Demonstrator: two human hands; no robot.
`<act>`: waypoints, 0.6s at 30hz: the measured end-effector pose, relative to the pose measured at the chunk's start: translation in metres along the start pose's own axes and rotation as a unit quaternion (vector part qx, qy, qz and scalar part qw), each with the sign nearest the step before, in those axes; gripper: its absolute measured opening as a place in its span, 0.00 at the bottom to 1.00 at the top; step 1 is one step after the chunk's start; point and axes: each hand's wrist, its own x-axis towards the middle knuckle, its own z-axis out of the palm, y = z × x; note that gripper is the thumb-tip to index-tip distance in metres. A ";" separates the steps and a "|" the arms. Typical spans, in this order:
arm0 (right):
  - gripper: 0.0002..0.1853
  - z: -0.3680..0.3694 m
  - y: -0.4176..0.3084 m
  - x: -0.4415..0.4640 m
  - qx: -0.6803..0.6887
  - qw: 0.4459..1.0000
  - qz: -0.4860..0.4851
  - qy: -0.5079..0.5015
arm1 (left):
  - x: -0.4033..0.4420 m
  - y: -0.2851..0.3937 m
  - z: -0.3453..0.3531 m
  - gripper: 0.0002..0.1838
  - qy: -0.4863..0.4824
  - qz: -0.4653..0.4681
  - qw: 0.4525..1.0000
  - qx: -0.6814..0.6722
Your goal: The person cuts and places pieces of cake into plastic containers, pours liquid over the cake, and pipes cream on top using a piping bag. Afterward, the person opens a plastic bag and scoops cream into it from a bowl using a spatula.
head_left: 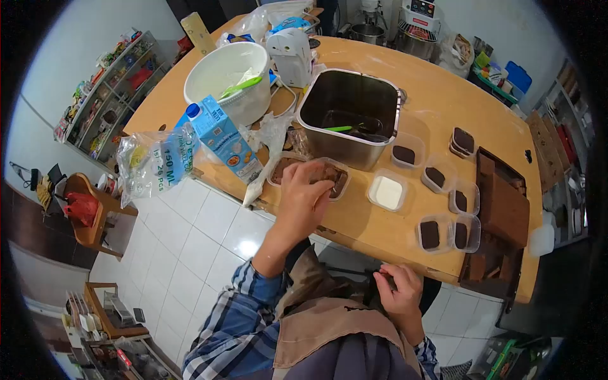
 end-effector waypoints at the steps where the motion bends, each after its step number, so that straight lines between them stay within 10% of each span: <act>1: 0.10 -0.001 0.002 -0.002 -0.003 1.000 0.007 -0.001 | 0.005 -0.002 0.000 0.09 -0.025 0.011 1.000 0.006; 18: 0.08 -0.002 0.005 -0.005 0.009 1.000 0.016 -0.022 | 0.026 -0.013 0.003 0.03 -0.142 0.120 0.980 0.073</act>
